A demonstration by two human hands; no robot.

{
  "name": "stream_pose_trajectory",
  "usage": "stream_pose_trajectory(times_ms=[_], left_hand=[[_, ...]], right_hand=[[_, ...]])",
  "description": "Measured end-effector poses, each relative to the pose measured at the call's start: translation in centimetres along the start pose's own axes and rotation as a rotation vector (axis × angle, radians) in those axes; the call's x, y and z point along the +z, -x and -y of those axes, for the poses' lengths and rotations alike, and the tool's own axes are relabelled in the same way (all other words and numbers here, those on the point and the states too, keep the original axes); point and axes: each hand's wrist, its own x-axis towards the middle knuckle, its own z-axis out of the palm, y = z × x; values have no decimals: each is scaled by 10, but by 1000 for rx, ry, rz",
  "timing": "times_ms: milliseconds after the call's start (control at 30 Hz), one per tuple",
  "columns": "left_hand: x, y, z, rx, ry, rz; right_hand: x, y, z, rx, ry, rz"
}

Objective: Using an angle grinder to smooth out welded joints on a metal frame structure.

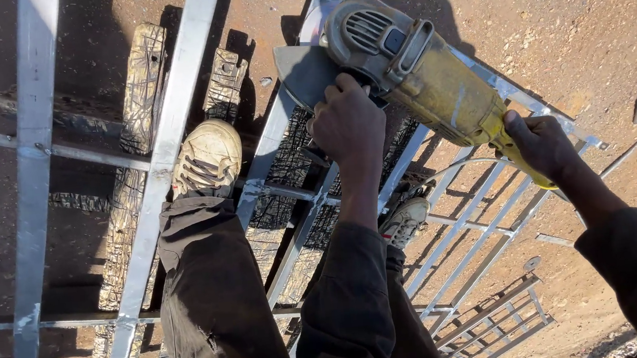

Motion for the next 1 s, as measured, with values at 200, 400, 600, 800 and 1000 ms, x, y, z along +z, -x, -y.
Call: stream_pose_trajectory(times_ms=[200, 400, 600, 800, 1000], left_hand=[[23, -13, 24, 159, 15, -29], [29, -15, 28, 178, -175, -72], [17, -4, 27, 176, -164, 0], [21, -7, 29, 219, -128, -18], [14, 1, 17, 181, -218, -1]], right_hand=[[37, 7, -11, -135, 36, -149], [61, 10, -18, -56, -72, -162], [63, 22, -10, 11, -37, -128], [64, 22, -15, -33, -24, -182], [65, 29, -23, -19, -52, -170]])
